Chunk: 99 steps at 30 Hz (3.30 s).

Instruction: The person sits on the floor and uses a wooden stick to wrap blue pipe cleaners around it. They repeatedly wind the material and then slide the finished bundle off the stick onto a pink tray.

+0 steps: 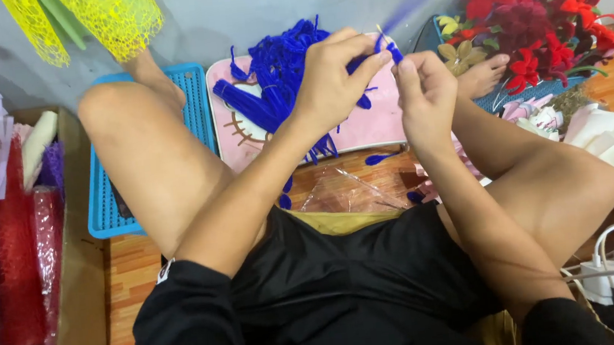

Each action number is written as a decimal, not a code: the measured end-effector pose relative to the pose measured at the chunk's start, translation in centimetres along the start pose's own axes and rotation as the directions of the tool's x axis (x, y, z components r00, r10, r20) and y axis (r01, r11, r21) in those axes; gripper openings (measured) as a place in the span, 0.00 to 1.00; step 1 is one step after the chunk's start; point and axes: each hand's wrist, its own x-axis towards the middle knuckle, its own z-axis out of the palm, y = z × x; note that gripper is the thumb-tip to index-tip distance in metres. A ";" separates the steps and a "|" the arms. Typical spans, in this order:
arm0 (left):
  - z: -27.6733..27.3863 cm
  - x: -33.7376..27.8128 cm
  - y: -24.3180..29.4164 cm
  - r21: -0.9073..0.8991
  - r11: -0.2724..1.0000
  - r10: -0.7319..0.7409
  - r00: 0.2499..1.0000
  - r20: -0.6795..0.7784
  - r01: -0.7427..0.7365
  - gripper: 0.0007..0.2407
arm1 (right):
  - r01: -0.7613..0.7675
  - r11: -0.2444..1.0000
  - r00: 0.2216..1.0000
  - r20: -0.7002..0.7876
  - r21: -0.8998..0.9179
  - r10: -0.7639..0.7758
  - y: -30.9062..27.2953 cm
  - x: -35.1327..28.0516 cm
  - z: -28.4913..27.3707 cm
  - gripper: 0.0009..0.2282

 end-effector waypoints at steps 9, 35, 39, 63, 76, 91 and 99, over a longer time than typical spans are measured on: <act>-2.0 -0.4 0.1 -0.708 0.295 -0.047 0.750 0.660 0.642 0.05 | -0.560 0.630 0.632 0.769 0.538 -0.095 1.4 1.5 -4.9 0.11; 8.1 -0.6 -5.5 -0.707 0.511 -0.545 0.821 0.172 0.488 0.07 | -0.297 0.826 0.950 0.062 0.479 0.306 4.4 -1.2 0.8 0.09; 3.1 -0.3 -2.0 -0.535 0.617 -0.489 0.814 0.314 0.577 0.10 | -0.303 0.833 0.952 0.193 0.463 0.239 2.3 -1.0 -0.2 0.11; 2.0 -5.1 -7.1 0.000 0.959 -0.282 0.959 -0.033 0.282 0.03 | -0.176 0.921 0.908 0.304 -0.348 0.289 3.6 -1.3 1.0 0.09; 1.3 -4.2 -4.7 -0.592 0.327 -0.728 0.596 0.338 0.736 0.05 | -0.095 0.988 0.954 0.295 0.118 0.056 2.4 0.0 0.0 0.03; -1.4 -3.5 -3.6 -0.670 0.436 -0.590 0.753 0.291 0.601 0.08 | -0.065 0.984 0.862 0.506 0.165 -0.028 -3.6 1.8 -4.3 0.03; -1.6 -3.2 -3.6 -0.743 0.382 -0.653 0.730 0.204 0.549 0.08 | -0.153 0.966 0.941 0.329 0.207 0.078 -2.8 1.5 -4.2 0.04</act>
